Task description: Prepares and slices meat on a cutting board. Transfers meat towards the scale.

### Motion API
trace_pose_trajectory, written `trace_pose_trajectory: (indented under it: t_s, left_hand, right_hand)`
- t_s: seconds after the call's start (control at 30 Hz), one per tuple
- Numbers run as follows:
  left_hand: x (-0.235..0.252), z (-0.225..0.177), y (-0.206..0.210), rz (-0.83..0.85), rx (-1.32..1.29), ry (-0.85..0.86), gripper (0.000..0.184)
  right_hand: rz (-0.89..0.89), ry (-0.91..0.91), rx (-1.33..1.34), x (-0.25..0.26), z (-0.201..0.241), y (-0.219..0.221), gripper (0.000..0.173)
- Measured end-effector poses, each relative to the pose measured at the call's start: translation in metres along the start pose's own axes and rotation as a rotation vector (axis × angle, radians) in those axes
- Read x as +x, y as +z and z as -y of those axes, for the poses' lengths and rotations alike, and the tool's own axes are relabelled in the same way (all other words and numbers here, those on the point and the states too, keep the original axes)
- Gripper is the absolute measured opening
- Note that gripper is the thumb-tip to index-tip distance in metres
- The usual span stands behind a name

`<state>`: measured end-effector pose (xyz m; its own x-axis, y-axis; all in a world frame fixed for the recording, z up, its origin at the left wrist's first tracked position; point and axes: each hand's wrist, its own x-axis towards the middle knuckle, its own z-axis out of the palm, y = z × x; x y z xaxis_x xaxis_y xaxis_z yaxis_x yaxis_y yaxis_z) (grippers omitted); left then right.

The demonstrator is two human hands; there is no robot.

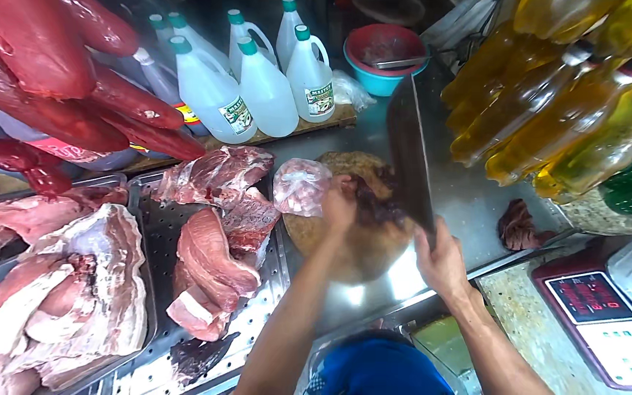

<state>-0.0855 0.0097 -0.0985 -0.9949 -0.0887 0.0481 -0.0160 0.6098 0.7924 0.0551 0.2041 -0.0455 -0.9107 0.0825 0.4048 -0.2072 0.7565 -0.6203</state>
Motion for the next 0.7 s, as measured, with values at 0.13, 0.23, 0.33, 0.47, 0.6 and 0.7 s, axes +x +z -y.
trace_pose_trajectory:
  t_s: [0.13, 0.23, 0.33, 0.47, 0.6, 0.7]
  left_hand:
    - [-0.015, -0.001, -0.001, 0.021, 0.067, -0.052, 0.028]
    - [-0.016, -0.001, 0.006, 0.208, 0.263, -0.070, 0.039]
    - [-0.021, 0.001, 0.014, 0.323, 0.378, -0.115, 0.035]
    - [-0.012, -0.005, 0.014, 0.378, 0.102, -0.264, 0.033]
    - [-0.021, -0.006, 0.018, 0.372, -0.382, -0.401, 0.031]
    - [-0.036, -0.007, 0.009, 0.457, 0.109, -0.249, 0.035]
  right_hand:
    - [0.613, 0.399, -0.207, 0.008, -0.028, 0.032, 0.052]
    - [0.736, 0.482, -0.272, 0.012, -0.035, 0.045, 0.053]
    - [0.687, 0.463, -0.236, 0.001, -0.040, 0.044, 0.051]
    - [0.481, 0.436, -0.034, -0.020, -0.062, 0.050, 0.043]
    - [0.301, 0.451, 0.096, -0.041, -0.068, 0.060, 0.037]
    - [0.298, 0.491, 0.134, -0.047, -0.061, 0.054, 0.037]
